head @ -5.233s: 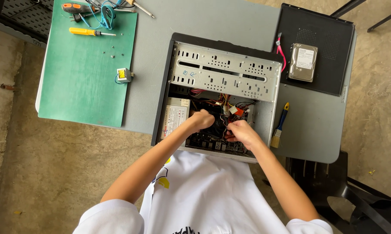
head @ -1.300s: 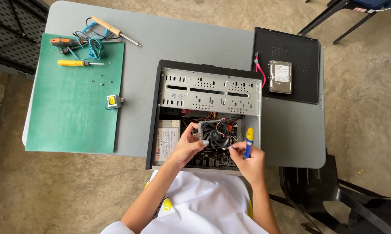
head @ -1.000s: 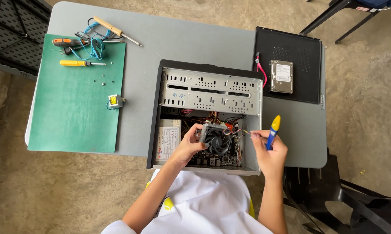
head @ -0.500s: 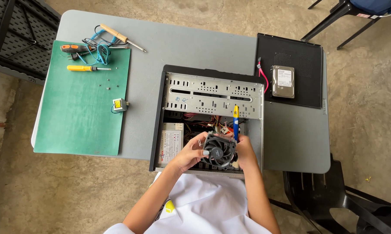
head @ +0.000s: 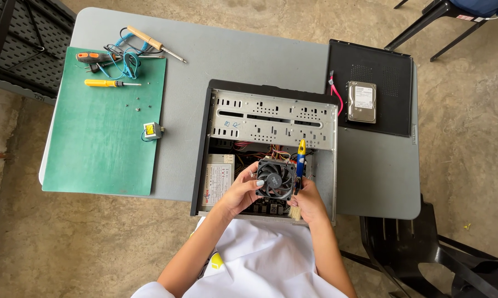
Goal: Removing a hard drive and then disconnecting and removing the CPU fan from a computer motherboard inside a PC case.
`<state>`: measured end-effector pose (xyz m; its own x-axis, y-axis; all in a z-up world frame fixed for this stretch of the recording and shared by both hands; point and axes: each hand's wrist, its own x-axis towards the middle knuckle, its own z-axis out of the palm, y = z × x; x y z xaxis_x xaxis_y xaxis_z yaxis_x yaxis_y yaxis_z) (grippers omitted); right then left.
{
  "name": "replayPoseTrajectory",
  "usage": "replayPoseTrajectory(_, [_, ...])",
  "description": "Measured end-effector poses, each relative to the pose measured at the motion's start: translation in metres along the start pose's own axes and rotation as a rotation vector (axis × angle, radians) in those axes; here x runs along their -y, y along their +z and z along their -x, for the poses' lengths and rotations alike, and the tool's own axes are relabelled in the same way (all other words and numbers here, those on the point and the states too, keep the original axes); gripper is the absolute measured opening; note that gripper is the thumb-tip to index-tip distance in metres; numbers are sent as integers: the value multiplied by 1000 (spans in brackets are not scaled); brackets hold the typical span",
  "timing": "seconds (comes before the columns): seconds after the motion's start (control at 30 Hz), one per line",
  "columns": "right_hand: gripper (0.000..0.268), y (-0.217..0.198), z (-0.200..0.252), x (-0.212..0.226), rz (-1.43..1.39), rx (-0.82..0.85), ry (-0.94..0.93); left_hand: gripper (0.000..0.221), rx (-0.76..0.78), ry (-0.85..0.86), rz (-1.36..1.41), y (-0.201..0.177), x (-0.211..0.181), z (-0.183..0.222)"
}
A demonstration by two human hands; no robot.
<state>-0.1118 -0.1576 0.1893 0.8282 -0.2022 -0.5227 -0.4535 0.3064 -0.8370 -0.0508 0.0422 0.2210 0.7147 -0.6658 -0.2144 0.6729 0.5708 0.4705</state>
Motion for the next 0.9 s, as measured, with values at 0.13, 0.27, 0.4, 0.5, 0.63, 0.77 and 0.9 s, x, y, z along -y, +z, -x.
replayPoseTrajectory(0.13, [15, 23, 30, 53, 68, -215, -134, 26, -66, 62, 21, 16, -8, 4])
replayPoseTrajectory(0.27, [31, 22, 47, 84, 106, -508, -520, 24, -121, 112, 8, 17, -10, 2])
replayPoseTrajectory(0.4, [43, 28, 68, 105, -6, -583, -763, 28, -153, 130, -10, -6, 6, -4])
replayPoseTrajectory(0.5, [46, 45, 78, 101, 39, -410, -897, 32, -178, 112, -50, -14, 12, -6])
replayPoseTrajectory(0.63, [9, 78, 90, 105, 278, -87, -957, 40, -193, 95, -100, -14, 13, -8])
replayPoseTrajectory(0.77, [12, 75, 84, 108, 535, -40, -908, 41, -200, 58, -114, -5, 6, -5])
replayPoseTrajectory(0.9, [10, 74, 95, 120, 723, -311, -1063, 42, -215, 64, -156, 14, -5, 0])
